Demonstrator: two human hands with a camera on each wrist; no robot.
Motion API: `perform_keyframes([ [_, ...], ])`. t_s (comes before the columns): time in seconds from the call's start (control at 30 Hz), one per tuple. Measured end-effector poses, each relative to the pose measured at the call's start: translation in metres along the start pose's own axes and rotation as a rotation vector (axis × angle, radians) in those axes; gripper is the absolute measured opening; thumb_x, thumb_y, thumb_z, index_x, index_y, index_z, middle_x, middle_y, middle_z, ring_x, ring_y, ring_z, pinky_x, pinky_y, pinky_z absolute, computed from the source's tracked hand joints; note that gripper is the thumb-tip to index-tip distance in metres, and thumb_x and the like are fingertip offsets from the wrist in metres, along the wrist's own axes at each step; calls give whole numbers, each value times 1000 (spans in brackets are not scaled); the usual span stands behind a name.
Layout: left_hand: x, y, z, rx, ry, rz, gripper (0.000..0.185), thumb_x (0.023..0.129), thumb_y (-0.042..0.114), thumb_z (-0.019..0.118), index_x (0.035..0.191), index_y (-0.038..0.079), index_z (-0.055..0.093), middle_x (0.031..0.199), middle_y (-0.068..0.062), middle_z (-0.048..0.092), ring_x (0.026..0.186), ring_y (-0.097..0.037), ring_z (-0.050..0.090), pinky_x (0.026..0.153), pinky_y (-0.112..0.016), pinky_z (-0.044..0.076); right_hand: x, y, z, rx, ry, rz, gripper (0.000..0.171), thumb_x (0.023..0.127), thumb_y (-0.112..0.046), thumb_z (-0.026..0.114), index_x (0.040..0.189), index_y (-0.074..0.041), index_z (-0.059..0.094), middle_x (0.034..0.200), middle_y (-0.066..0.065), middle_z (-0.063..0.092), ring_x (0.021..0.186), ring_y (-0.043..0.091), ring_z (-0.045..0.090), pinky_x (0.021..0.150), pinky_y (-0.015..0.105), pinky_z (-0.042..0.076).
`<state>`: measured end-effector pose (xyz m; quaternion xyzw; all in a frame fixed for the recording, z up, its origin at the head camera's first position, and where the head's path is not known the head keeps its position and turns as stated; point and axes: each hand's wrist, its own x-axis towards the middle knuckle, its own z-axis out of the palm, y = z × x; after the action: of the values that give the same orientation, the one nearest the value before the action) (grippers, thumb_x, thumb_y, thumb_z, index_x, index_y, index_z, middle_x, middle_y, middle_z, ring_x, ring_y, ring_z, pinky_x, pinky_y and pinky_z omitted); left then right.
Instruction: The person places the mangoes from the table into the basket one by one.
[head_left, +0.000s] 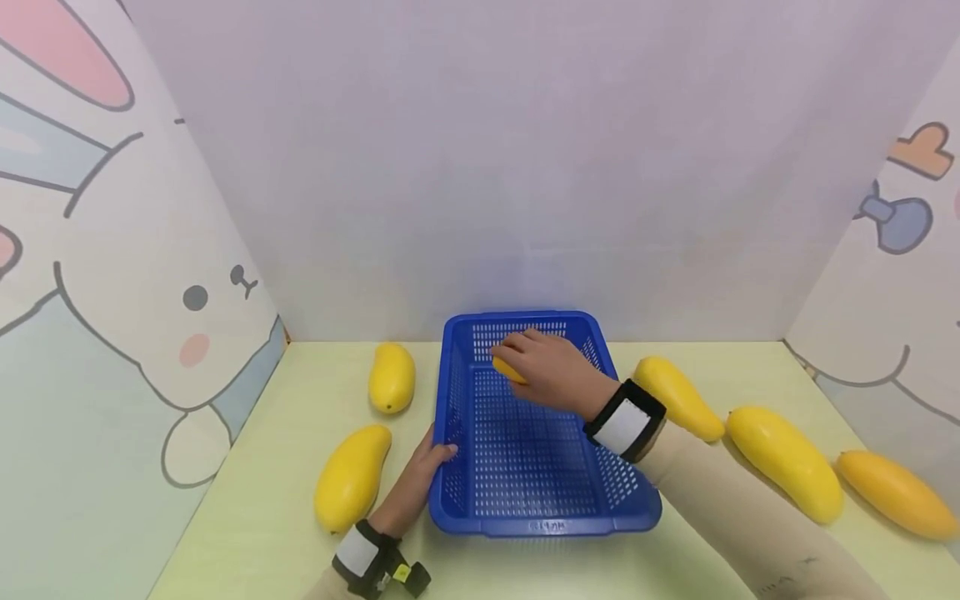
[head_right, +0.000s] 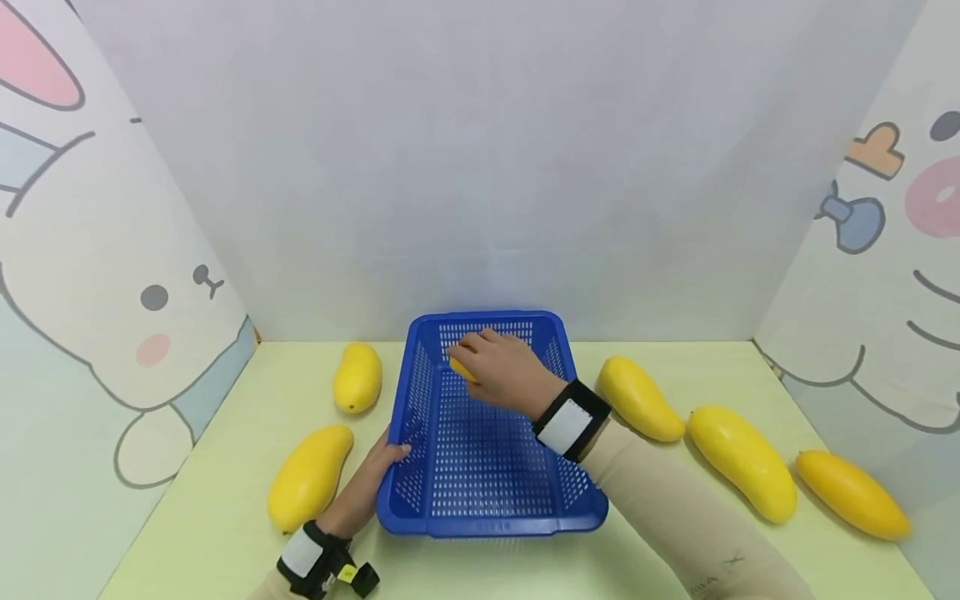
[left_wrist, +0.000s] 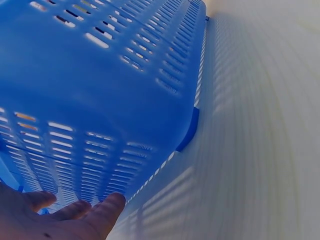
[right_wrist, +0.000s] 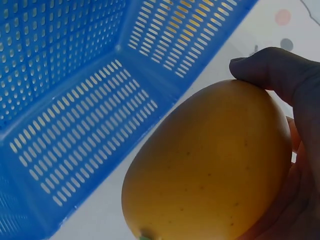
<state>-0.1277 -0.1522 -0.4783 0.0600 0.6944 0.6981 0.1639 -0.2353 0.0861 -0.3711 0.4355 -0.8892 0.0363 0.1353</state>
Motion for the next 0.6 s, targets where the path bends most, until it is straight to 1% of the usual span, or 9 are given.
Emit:
perform_keyframes([
  [0.33, -1, 2, 0, 2, -2, 2, 70, 104, 24, 38, 165, 20, 3, 168, -16, 10, 150, -40, 19, 118, -64, 14, 14, -1, 22, 5, -22, -56, 51, 88, -21, 79, 134, -9, 64, 122, 9, 66, 108, 27, 63, 86, 40, 58],
  [0.43, 0, 1, 0, 10, -8, 8, 70, 104, 24, 37, 165, 20, 2, 169, -15, 9, 151, -39, 18, 118, -64, 14, 19, -1, 26, 9, -44, -45, 51, 88, -21, 79, 135, -9, 64, 123, 8, 66, 110, 26, 63, 89, 41, 57],
  [0.6, 0, 1, -1, 13, -15, 3, 69, 105, 24, 36, 165, 20, 1, 168, -15, 9, 150, -40, 19, 117, -64, 15, 26, 2, 33, 38, -93, -4, 51, 89, -23, 78, 137, -13, 63, 126, 8, 64, 113, 26, 61, 92, 41, 56],
])
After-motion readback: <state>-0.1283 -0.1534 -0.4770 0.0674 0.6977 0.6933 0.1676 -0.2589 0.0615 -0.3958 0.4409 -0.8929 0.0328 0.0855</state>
